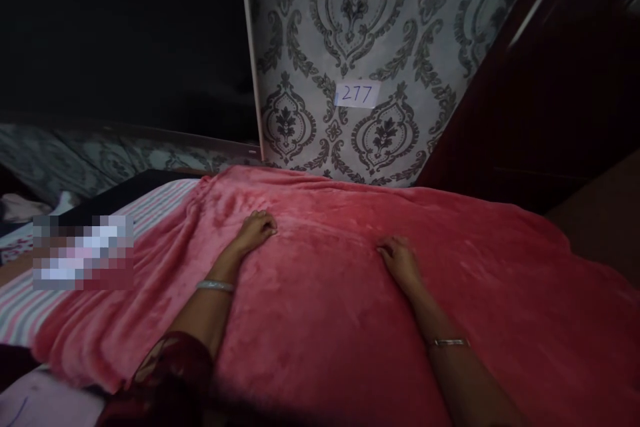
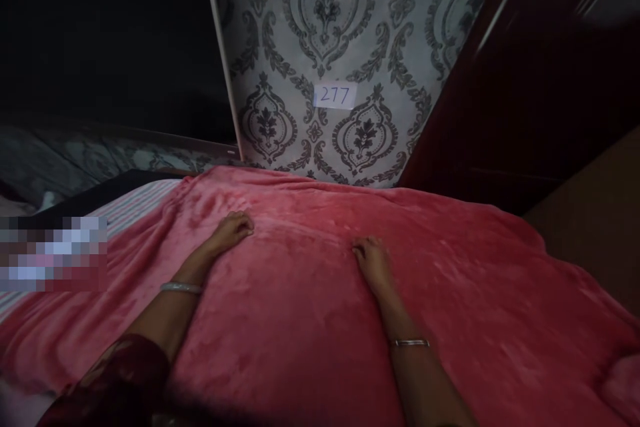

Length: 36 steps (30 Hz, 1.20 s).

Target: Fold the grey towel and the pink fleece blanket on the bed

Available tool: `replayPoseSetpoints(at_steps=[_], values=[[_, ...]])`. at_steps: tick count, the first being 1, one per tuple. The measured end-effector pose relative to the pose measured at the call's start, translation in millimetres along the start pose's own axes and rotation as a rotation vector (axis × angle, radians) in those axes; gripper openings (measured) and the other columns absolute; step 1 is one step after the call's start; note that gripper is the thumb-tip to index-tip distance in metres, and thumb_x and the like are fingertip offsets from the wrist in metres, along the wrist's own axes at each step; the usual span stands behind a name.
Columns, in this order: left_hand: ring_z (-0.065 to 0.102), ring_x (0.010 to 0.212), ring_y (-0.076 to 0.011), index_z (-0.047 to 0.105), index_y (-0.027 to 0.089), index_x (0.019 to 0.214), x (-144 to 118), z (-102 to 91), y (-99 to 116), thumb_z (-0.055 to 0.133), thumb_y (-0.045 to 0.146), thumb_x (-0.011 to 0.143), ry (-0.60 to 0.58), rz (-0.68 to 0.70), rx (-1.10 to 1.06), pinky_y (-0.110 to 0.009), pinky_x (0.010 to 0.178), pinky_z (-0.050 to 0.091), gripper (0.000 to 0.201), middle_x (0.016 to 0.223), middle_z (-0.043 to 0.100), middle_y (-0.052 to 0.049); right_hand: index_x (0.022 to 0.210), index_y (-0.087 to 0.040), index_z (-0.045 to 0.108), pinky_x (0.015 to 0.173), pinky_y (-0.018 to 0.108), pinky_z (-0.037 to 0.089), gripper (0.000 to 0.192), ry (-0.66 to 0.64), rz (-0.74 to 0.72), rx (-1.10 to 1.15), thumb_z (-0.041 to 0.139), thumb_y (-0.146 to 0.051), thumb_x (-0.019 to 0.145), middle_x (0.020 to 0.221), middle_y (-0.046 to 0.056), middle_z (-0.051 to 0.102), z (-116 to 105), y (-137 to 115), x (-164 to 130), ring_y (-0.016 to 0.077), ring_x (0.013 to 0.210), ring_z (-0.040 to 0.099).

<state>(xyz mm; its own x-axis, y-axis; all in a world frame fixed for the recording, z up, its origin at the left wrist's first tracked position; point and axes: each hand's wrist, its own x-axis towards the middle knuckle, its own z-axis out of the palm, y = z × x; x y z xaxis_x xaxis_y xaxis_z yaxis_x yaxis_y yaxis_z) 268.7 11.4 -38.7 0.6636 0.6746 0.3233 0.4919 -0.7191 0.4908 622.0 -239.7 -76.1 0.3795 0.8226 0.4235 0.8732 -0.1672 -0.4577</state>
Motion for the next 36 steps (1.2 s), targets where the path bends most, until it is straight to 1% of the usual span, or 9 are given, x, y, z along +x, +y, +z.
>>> replayPoseSetpoints(at_steps=[7,14,19,21,24,28,31,33,36], values=[[0.057,0.083,-0.0191,0.054,0.021,0.066,-2,-10.4,19,0.057,0.018,0.080,0.060,0.019,-0.023,-0.035,0.091,0.043,0.014,0.079,0.065,-0.003,0.078,-0.021,0.066,0.083,0.037,0.044,0.022,0.014,0.002,-0.127,0.047,-0.021,0.089,0.089,0.011,0.068,-4,-10,2,0.0258,0.088,0.059],[0.058,0.083,-0.0202,0.051,0.022,0.075,-7,-24.1,32,0.048,0.024,0.086,0.142,0.018,-0.039,-0.033,0.084,0.046,0.012,0.081,0.063,-0.004,0.083,-0.020,0.061,0.077,0.037,0.046,0.031,0.221,0.053,0.033,0.037,-0.036,0.093,0.085,0.012,0.067,-10,-14,0,0.0252,0.079,0.059],[0.059,0.088,-0.0215,0.051,0.022,0.081,-10,-24.6,38,0.041,0.026,0.091,0.187,-0.020,-0.002,-0.033,0.085,0.046,0.014,0.087,0.064,-0.006,0.085,-0.022,0.058,0.079,0.038,0.046,0.034,0.325,0.041,0.071,0.034,-0.044,0.094,0.086,0.012,0.067,-14,-14,-1,0.0255,0.082,0.059],[0.060,0.088,-0.0218,0.051,0.022,0.082,-9,-21.7,39,0.040,0.026,0.092,0.181,-0.045,0.018,-0.033,0.083,0.045,0.015,0.086,0.065,-0.006,0.084,-0.023,0.057,0.079,0.038,0.047,0.033,0.303,0.052,0.066,0.034,-0.045,0.094,0.085,0.012,0.066,-15,-14,0,0.0256,0.081,0.059],[0.063,0.082,-0.0219,0.053,0.023,0.086,-9,-17.3,40,0.039,0.025,0.094,0.149,-0.097,0.054,-0.031,0.076,0.045,0.017,0.082,0.066,-0.005,0.084,-0.024,0.057,0.076,0.037,0.048,0.033,0.202,0.073,0.064,0.034,-0.045,0.094,0.084,0.011,0.067,-16,-14,1,0.0251,0.080,0.060],[0.068,0.089,-0.0238,0.059,0.023,0.104,-13,-15.8,42,0.038,0.025,0.097,0.141,-0.167,0.121,-0.031,0.078,0.046,0.023,0.092,0.073,-0.006,0.095,-0.023,0.064,0.088,0.040,0.051,0.040,0.119,0.002,0.104,0.033,-0.049,0.095,0.098,0.012,0.071,-18,-10,-5,0.0267,0.094,0.064],[0.070,0.093,-0.0246,0.061,0.023,0.113,-17,-14.9,45,0.037,0.023,0.098,0.137,-0.207,0.165,-0.031,0.080,0.047,0.028,0.100,0.075,-0.008,0.100,-0.022,0.068,0.093,0.044,0.051,0.046,-0.012,-0.051,0.122,0.042,-0.059,0.091,0.109,0.013,0.072,-17,-3,-10,0.0289,0.102,0.065],[0.071,0.092,-0.0236,0.063,0.023,0.113,-18,-13.1,45,0.040,0.023,0.098,0.127,-0.223,0.181,-0.031,0.080,0.048,0.028,0.099,0.076,-0.007,0.096,-0.023,0.069,0.091,0.044,0.053,0.048,-0.074,-0.048,0.120,0.046,-0.064,0.087,0.106,0.012,0.072,-15,2,-12,0.0299,0.100,0.066],[0.071,0.091,-0.0216,0.065,0.025,0.111,-19,-8.5,44,0.042,0.024,0.098,0.125,-0.231,0.194,-0.029,0.081,0.049,0.027,0.097,0.077,-0.005,0.084,-0.025,0.067,0.081,0.044,0.054,0.049,-0.070,0.006,0.102,0.042,-0.067,0.085,0.093,0.011,0.072,-12,5,-10,0.0304,0.088,0.067]])
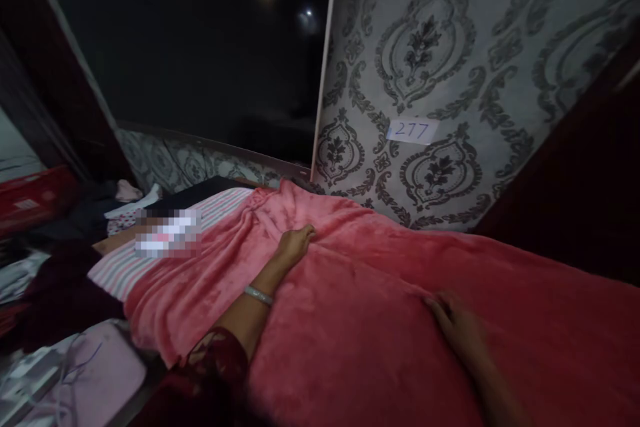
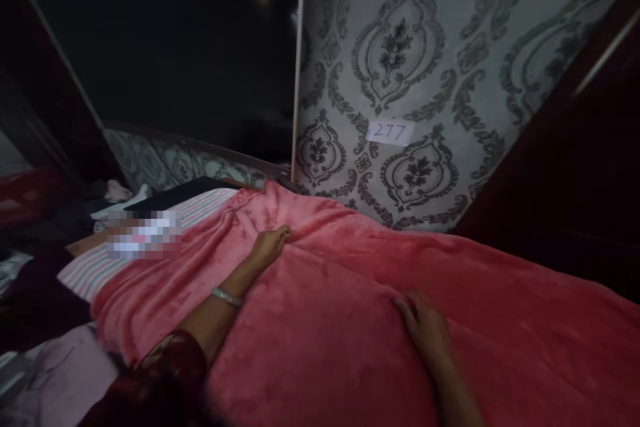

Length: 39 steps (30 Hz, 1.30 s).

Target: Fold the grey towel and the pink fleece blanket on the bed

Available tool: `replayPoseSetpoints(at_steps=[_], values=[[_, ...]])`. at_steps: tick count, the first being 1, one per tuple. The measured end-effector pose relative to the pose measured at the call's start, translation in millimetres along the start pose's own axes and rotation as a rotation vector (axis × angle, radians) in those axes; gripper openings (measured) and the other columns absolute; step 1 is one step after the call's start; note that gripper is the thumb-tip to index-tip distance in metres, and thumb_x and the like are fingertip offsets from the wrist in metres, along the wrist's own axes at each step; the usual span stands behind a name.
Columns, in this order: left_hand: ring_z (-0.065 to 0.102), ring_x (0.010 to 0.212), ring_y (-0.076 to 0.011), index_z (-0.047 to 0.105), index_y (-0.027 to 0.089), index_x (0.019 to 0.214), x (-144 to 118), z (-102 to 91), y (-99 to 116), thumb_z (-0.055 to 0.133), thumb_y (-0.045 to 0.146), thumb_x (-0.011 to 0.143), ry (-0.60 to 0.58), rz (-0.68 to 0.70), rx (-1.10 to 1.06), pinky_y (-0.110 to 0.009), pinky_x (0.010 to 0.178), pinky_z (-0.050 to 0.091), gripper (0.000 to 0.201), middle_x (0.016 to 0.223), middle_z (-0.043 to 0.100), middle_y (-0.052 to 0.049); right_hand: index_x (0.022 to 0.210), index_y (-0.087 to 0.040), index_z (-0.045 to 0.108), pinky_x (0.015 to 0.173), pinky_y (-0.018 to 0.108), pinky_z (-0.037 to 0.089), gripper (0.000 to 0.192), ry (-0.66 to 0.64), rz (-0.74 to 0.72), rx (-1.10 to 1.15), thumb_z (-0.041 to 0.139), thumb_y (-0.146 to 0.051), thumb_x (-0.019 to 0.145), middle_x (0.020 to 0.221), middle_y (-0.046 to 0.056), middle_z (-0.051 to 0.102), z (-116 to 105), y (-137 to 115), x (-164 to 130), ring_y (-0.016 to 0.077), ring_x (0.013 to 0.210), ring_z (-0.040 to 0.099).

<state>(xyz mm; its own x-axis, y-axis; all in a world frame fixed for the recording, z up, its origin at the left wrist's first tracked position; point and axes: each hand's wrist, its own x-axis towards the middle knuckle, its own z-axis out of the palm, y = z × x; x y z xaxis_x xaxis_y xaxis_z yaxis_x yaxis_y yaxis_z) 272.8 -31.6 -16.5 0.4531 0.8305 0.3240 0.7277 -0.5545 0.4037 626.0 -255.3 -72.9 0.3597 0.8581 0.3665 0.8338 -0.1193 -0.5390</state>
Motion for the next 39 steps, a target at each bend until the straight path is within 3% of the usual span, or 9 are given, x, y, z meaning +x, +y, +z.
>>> replayPoseSetpoints(at_steps=[7,13,16,21,28,30,34,36,39], values=[[0.069,0.098,-0.0191,0.072,0.023,0.099,0,-8.9,-8,0.053,0.015,0.087,0.014,-0.025,0.018,-0.028,0.089,0.050,0.023,0.100,0.076,-0.005,0.078,-0.028,0.066,0.075,0.043,0.055,0.045,0.000,0.027,0.070,0.046,-0.069,0.080,0.090,0.009,0.073,5,0,1,0.0311,0.085,0.068],[0.061,0.115,-0.0364,0.072,0.010,0.102,4,-77.0,-68,0.045,0.019,0.088,0.217,-0.411,0.147,-0.047,0.094,0.048,0.031,0.114,0.068,-0.026,0.071,-0.027,0.061,0.074,0.043,0.053,0.047,-0.027,0.046,0.068,0.044,-0.070,0.079,0.081,0.008,0.069,4,-3,2,0.0301,0.079,0.066],[0.064,0.106,-0.0413,0.071,0.010,0.093,-4,-100.0,-100,0.051,0.039,0.089,0.205,-0.598,0.158,-0.047,0.083,0.050,0.036,0.100,0.070,-0.027,0.069,-0.027,0.058,0.072,0.042,0.052,0.047,-0.036,0.052,0.057,0.042,-0.070,0.078,0.079,0.008,0.068,3,-8,3,0.0297,0.077,0.065],[0.069,0.081,-0.0293,0.067,0.015,0.072,-9,-106.4,-125,0.055,0.045,0.090,0.122,-0.673,0.091,-0.035,0.070,0.049,0.037,0.076,0.069,-0.014,0.074,-0.026,0.062,0.076,0.041,0.052,0.044,-0.023,0.046,0.072,0.044,-0.066,0.079,0.084,0.008,0.068,2,-13,3,0.0288,0.081,0.065],[0.065,0.090,-0.0193,0.065,0.012,0.096,-3,-130.3,-146,0.043,0.033,0.100,0.235,-0.792,0.160,-0.037,0.086,0.050,0.030,0.097,0.069,-0.009,0.069,-0.026,0.057,0.070,0.036,0.047,0.044,-0.010,0.024,0.056,0.042,-0.065,0.081,0.077,0.007,0.065,2,-12,2,0.0264,0.076,0.062],[0.065,0.091,-0.0213,0.066,0.013,0.095,-4,-132.8,-148,0.048,0.033,0.098,0.229,-0.788,0.166,-0.038,0.084,0.050,0.028,0.098,0.070,-0.011,0.070,-0.025,0.058,0.069,0.036,0.046,0.045,-0.016,0.035,0.050,0.042,-0.066,0.081,0.079,0.007,0.066,3,-11,2,0.0263,0.077,0.062],[0.067,0.095,-0.0374,0.069,0.008,0.090,-3,-127.5,-137,0.052,0.026,0.088,0.239,-0.717,0.185,-0.046,0.079,0.051,0.026,0.098,0.070,-0.025,0.070,-0.024,0.058,0.068,0.036,0.045,0.047,-0.015,0.049,0.035,0.041,-0.066,0.081,0.080,0.008,0.066,3,-10,2,0.0266,0.077,0.062],[0.064,0.106,-0.0405,0.070,0.006,0.097,-1,-120.9,-122,0.050,0.024,0.087,0.256,-0.586,0.191,-0.050,0.086,0.050,0.029,0.108,0.068,-0.028,0.069,-0.024,0.058,0.069,0.036,0.046,0.046,-0.016,0.039,0.042,0.042,-0.066,0.081,0.079,0.008,0.066,3,-10,2,0.0262,0.076,0.062],[0.061,0.117,-0.0303,0.071,0.013,0.107,2,-102.6,-90,0.051,0.027,0.088,0.175,-0.245,0.126,-0.042,0.101,0.047,0.031,0.119,0.069,-0.017,0.071,-0.024,0.060,0.069,0.037,0.047,0.045,-0.015,0.031,0.043,0.044,-0.065,0.081,0.079,0.007,0.067,3,-8,3,0.0261,0.076,0.063]])
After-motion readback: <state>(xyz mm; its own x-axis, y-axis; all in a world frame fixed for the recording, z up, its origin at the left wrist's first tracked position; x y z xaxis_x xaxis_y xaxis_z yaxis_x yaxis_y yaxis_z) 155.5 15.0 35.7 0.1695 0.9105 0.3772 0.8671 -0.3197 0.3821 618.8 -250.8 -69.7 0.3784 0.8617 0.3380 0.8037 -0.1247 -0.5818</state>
